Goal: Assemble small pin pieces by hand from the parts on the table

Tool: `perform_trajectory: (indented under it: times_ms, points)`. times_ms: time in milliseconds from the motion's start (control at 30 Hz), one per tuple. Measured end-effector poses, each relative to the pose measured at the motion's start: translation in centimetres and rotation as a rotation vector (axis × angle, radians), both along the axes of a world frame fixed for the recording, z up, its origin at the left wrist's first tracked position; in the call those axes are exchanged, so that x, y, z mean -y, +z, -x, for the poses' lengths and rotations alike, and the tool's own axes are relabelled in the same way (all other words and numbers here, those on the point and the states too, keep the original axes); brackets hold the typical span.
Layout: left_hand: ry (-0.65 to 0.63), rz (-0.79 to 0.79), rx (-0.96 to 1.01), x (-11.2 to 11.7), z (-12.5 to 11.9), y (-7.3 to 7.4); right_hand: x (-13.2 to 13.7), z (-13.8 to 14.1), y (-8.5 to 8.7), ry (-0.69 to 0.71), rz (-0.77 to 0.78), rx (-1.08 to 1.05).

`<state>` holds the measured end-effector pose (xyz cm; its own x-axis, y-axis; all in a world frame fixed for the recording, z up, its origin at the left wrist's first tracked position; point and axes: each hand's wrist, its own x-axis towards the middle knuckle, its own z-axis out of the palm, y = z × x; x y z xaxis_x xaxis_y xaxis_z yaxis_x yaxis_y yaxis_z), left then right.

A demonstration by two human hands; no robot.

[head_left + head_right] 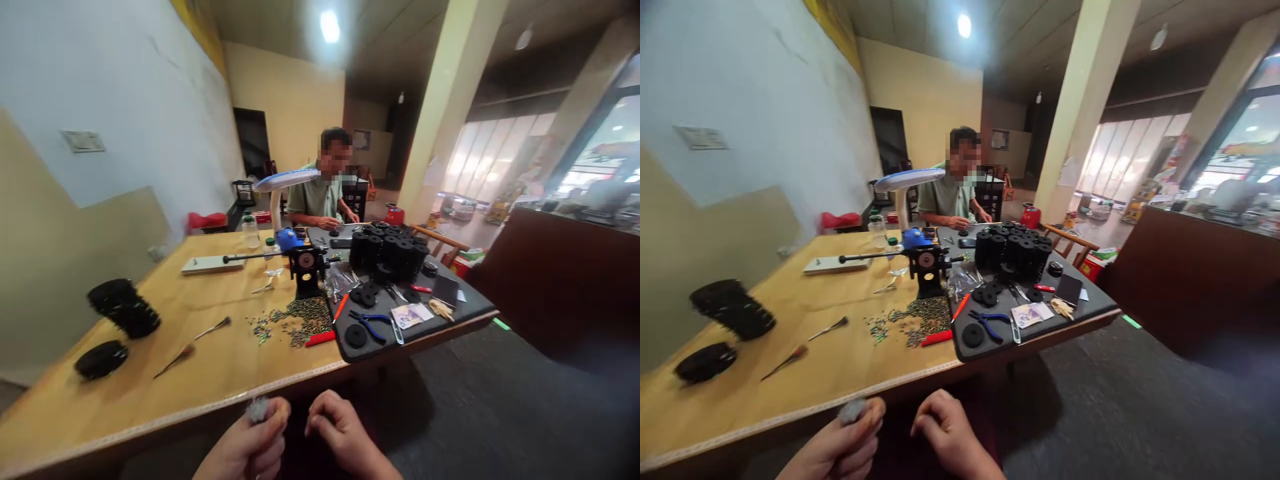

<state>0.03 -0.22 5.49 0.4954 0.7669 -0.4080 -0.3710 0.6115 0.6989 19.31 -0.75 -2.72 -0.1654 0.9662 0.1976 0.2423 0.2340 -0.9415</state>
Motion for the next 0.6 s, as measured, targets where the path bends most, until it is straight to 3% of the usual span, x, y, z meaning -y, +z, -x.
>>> perform_trajectory:
  times_ms: [167, 267, 400, 500, 600]
  points:
    - [-0.025, -0.072, -0.046, -1.4, -1.3, 1.9, -0.3, -0.3, 0.6, 0.095, 0.129, -0.209]
    - [-0.043, -0.185, -0.144, -2.1, -1.4, 1.9, -0.4, 0.0, 1.7, 0.187, 0.205, -0.382]
    - [0.039, -0.331, -0.317, -3.0, -1.3, 1.6, -0.3, 1.2, 3.8, 0.243, 0.272, -0.494]
    - [0.118, -0.406, -0.441, -3.6, -1.0, 1.2, -0.4, 2.1, 4.7, 0.173, 0.334, -0.457]
    - [0.143, -0.457, -0.53, -4.1, -0.3, 0.2, -0.6, 2.7, 4.5, 0.067, 0.381, -0.415]
